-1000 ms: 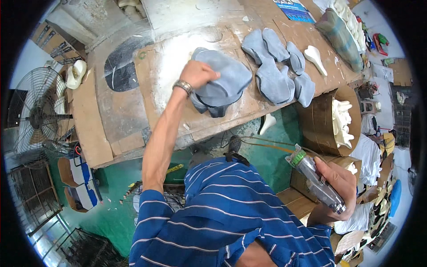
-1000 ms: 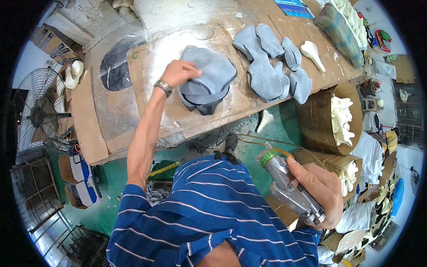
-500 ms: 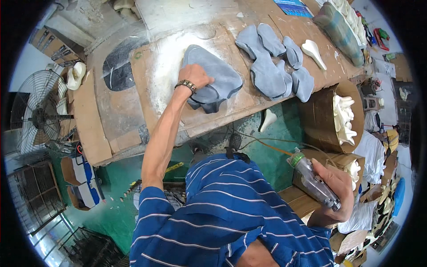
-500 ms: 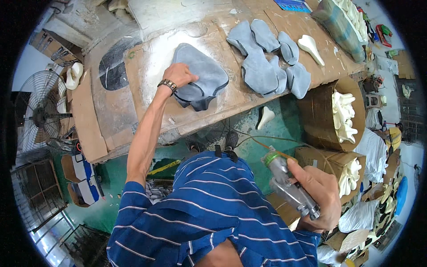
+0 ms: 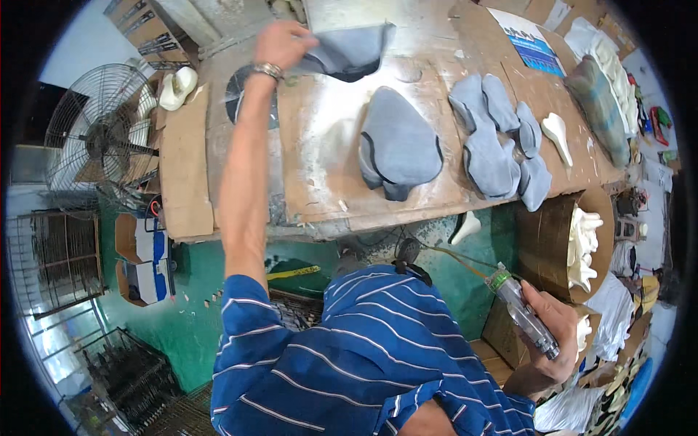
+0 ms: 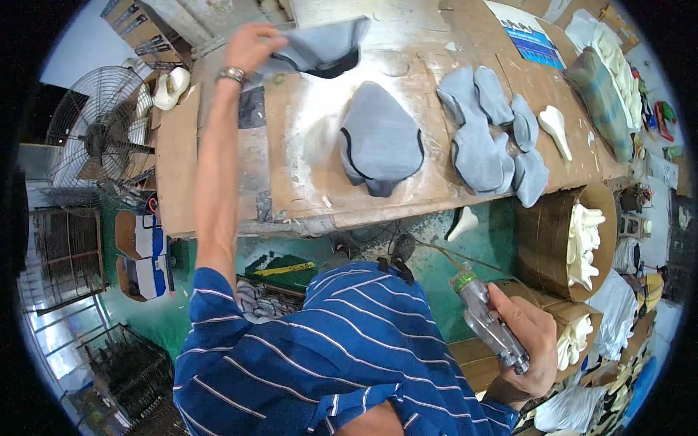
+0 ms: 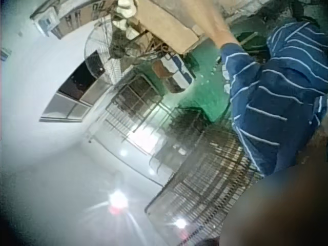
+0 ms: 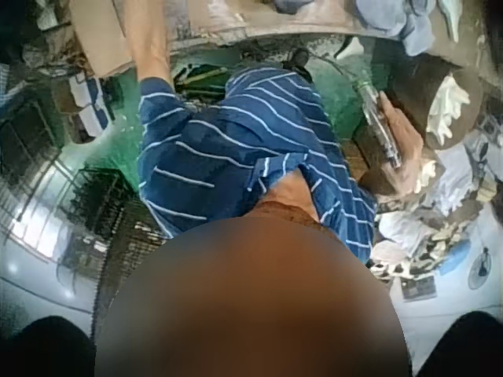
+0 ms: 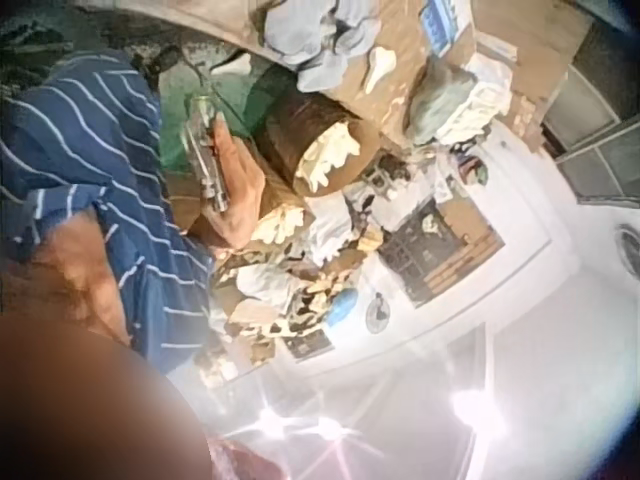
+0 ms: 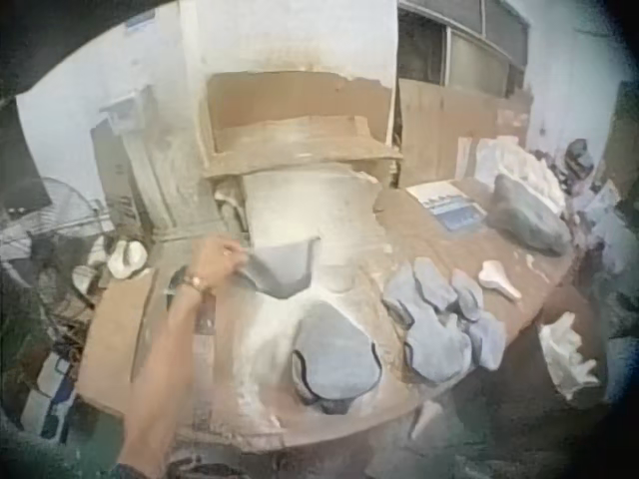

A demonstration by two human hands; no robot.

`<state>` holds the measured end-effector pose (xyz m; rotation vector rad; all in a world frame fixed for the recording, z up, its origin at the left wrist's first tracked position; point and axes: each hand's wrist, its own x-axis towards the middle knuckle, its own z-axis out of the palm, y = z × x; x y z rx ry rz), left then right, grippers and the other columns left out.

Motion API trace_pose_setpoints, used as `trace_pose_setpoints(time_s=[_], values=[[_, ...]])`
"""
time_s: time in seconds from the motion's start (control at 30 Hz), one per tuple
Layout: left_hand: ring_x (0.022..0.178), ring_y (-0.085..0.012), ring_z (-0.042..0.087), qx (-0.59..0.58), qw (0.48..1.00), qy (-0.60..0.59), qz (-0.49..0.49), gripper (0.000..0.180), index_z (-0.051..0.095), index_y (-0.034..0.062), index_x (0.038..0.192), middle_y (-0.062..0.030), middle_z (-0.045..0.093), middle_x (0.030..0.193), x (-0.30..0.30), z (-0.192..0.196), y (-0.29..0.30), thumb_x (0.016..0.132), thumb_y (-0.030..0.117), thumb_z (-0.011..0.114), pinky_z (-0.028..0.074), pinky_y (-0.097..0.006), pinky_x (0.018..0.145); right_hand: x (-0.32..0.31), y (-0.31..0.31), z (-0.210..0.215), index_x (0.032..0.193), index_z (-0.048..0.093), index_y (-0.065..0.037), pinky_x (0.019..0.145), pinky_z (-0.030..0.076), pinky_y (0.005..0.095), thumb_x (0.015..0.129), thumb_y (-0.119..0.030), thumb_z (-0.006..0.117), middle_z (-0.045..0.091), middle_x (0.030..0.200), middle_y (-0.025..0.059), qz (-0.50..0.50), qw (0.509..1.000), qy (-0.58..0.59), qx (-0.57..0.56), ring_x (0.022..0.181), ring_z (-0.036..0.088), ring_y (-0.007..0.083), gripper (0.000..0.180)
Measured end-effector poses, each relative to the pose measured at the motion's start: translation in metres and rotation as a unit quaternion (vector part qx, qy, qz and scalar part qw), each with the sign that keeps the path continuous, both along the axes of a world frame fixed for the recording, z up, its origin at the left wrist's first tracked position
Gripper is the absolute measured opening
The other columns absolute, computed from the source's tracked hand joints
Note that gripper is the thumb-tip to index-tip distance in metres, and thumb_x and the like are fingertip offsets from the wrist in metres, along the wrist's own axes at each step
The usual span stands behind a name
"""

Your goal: A person uses an air spray gun to clean or process bicycle seat pads and organizes them on a workbench and a rack.

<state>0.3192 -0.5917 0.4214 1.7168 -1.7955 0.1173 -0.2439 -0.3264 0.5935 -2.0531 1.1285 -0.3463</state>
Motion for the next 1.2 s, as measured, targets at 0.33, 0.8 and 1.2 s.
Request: trace_pose_setpoints(time_s=[0.33,0.8,1.2], values=[[0.113,-0.0332,0.061,-0.051,0.964,-0.171,0.196,0.026,0.080,0.0174,0.105,-0.0099,0.067,0.114,0.191,-0.069,0.077,0.083,0.031,0.078,0.048,-0.046,0.098,0.083,-0.005,-0.009,0.135,0.062,0.007,0.075,0.051,0.0338,0.072,-0.007,0.075,0.070,0.095,0.0201,-0.040,0.998,0.037,0.041,0.079,0.067,0.0298,0.066],[0.140,-0.0373,0.049,-0.017,0.918,0.164,0.361,0.067,0.047,-0.0011,0.151,-0.0247,0.053,0.150,0.243,-0.312,0.210,0.086,0.004,0.063,0.035,-0.044,0.119,0.118,-0.012,0.001,0.136,0.061,0.006,0.074,0.050,0.0359,0.071,-0.004,0.073,0.068,0.095,0.0205,-0.064,0.992,0.105,-0.010,0.080,0.067,0.0351,0.067],[0.110,-0.0282,0.067,0.104,0.787,0.400,0.458,0.049,0.064,0.0006,0.134,-0.0142,0.071,0.120,-0.006,-0.397,0.460,0.085,-0.004,0.065,0.049,-0.039,0.101,0.015,-0.015,0.014,0.128,0.066,0.009,0.068,0.050,0.0335,0.078,-0.034,0.071,0.071,0.091,0.0191,-0.053,0.995,0.031,-0.073,0.073,0.069,0.0294,0.067]])
